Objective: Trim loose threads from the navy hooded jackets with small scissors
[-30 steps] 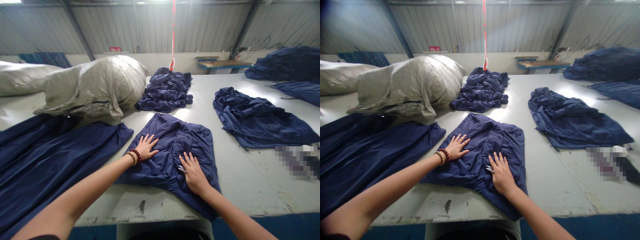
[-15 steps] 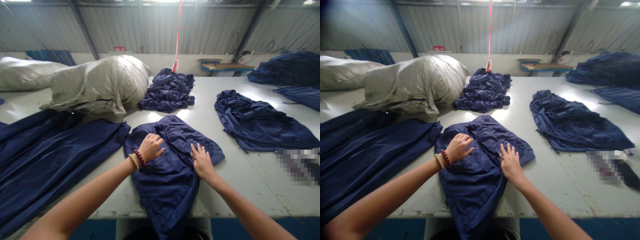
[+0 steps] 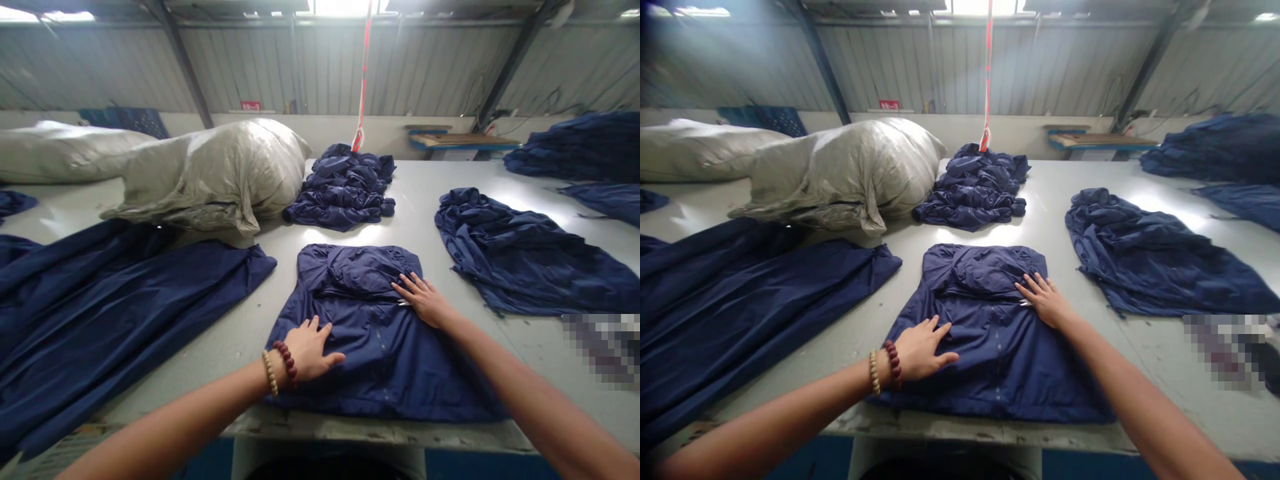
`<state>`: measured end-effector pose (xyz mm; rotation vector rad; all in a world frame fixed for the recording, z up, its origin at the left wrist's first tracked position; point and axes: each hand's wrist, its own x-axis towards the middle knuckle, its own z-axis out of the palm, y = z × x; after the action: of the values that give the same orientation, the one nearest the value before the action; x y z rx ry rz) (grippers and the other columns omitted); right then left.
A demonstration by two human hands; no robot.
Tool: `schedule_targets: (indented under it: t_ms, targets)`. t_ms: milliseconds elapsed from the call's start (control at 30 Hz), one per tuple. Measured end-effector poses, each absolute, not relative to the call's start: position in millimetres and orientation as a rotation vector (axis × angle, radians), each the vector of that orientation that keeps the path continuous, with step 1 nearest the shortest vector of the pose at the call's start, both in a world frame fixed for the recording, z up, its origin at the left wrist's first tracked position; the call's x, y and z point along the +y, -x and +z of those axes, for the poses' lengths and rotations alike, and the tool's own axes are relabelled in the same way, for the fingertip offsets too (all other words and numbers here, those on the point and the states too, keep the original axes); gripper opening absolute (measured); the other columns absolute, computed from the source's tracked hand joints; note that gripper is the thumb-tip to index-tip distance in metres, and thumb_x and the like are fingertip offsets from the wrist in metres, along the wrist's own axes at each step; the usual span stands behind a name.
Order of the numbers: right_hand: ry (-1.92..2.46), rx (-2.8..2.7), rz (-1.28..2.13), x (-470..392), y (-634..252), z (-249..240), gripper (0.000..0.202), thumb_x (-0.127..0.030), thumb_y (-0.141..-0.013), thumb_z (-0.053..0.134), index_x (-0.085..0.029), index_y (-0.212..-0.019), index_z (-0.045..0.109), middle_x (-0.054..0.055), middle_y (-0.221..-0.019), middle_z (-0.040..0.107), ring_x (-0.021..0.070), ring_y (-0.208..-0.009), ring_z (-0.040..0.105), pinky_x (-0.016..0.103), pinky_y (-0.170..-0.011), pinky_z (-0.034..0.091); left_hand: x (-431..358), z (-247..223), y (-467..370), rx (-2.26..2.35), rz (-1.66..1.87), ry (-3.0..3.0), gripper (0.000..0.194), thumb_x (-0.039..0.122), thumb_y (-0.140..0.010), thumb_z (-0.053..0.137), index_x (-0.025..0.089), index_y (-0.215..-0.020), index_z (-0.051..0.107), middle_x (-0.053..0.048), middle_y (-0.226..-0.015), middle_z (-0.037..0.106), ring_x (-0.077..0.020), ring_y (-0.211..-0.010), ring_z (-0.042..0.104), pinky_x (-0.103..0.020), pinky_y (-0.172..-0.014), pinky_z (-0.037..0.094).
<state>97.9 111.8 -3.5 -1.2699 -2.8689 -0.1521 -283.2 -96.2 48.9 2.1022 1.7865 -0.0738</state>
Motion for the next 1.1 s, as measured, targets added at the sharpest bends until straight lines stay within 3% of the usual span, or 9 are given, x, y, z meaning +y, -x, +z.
schedule_targets:
  t_ms: [133, 333, 467, 533, 600, 667, 767, 933, 1100]
  targets:
    - [1.342, -2.776, 0.051, 109, -72, 13, 0.066, -0.011, -0.097, 0.045, -0.026, -0.161, 0.051, 0.014, -0.169, 0.044, 0.0374, -0.156, 0.041, 0.061, -0.122, 0.038, -112, 59, 276, 1.798, 0.072, -2.211, 0.065, 0.069, -0.098, 0.053, 0.028, -0.146, 0.063, -0.017, -0.143, 0.066, -0.0403, -0.129, 0.064, -0.050, -0.100, 0.056]
    - [1.321, -2.388, 0.257, 66, 23, 31, 0.046, -0.023, -0.110, 0.032, -0.018, -0.148, 0.058, 0.015, -0.136, 0.073, 0.0242, -0.124, 0.070, 0.036, -0.108, 0.051, -83, 60, 273, 2.104, 0.202, -2.215, 0.043, 0.056, -0.102, 0.053, 0.019, -0.114, 0.072, -0.016, -0.115, 0.070, -0.0345, -0.111, 0.066, -0.044, -0.090, 0.057]
    - [1.377, -2.430, 0.303, 71, 70, 25, 0.060, -0.047, -0.102, 0.064, -0.019, -0.154, 0.053, 0.015, -0.125, 0.078, 0.0297, -0.111, 0.075, 0.036, -0.094, 0.055, -44, 50, 270, 2.111, 0.323, -2.286, 0.055, 0.051, -0.099, 0.061, 0.016, -0.140, 0.062, -0.020, -0.140, 0.063, -0.0356, -0.131, 0.058, -0.047, -0.110, 0.048]
    - [1.450, -2.425, 0.306, 77, 75, 22, 0.065, -0.049, -0.095, 0.073, -0.019, -0.150, 0.057, 0.018, -0.120, 0.079, 0.0331, -0.106, 0.076, 0.038, -0.090, 0.055, -31, 37, 273, 2.085, 0.282, -2.275, 0.076, 0.056, -0.095, 0.064, 0.013, -0.156, 0.050, -0.023, -0.160, 0.050, -0.0389, -0.150, 0.044, -0.052, -0.123, 0.036]
    - [1.512, -2.399, 0.304, 80, 69, 23, 0.048, -0.047, -0.099, 0.068, -0.021, -0.139, 0.066, 0.018, -0.115, 0.079, 0.0328, -0.101, 0.077, 0.037, -0.085, 0.054, -25, 21, 280, 2.051, 0.214, -2.259, 0.087, 0.064, -0.096, 0.061, 0.011, -0.163, 0.043, -0.024, -0.171, 0.035, -0.0408, -0.161, 0.027, -0.056, -0.131, 0.021]
    - [1.532, -2.368, 0.307, 81, 56, 29, 0.033, -0.044, -0.105, 0.056, -0.023, -0.123, 0.073, 0.016, -0.109, 0.079, 0.0301, -0.096, 0.076, 0.035, -0.082, 0.051, -25, 7, 289, 1.999, 0.204, -2.272, 0.088, 0.068, -0.098, 0.052, 0.014, -0.166, 0.039, -0.020, -0.177, 0.025, -0.0389, -0.166, 0.015, -0.056, -0.134, 0.011]
    - [1.470, -2.361, 0.368, 84, 33, 46, 0.035, -0.044, -0.106, 0.048, -0.023, -0.099, 0.075, 0.011, -0.098, 0.078, 0.0251, -0.089, 0.073, 0.031, -0.077, 0.047, -32, -3, 304, 1.949, 0.258, -2.301, 0.085, 0.068, -0.100, 0.047, 0.020, -0.169, 0.035, -0.014, -0.180, 0.020, -0.0350, -0.168, 0.008, -0.055, -0.135, 0.007]
    - [1.263, -2.441, 0.654, 109, 11, 78, 0.047, -0.058, -0.099, 0.050, -0.022, -0.073, 0.064, 0.000, -0.067, 0.061, 0.0170, -0.064, 0.055, 0.027, -0.062, 0.038, -44, 3, 324, 1.833, 0.314, -2.369, 0.080, 0.066, -0.098, 0.055, 0.021, -0.163, 0.046, -0.014, -0.176, 0.029, -0.0356, -0.165, 0.017, -0.054, -0.135, 0.010]
    - [1.147, -2.453, 0.863, 130, 21, 95, 0.053, -0.067, -0.096, 0.051, -0.021, -0.071, 0.058, -0.004, -0.063, 0.051, 0.0136, -0.060, 0.044, 0.026, -0.058, 0.032, -26, 30, 326, 1.859, 0.543, -2.279, 0.059, 0.059, -0.094, 0.067, 0.022, -0.139, 0.064, -0.016, -0.149, 0.059, -0.0352, -0.143, 0.050, -0.052, -0.124, 0.038]
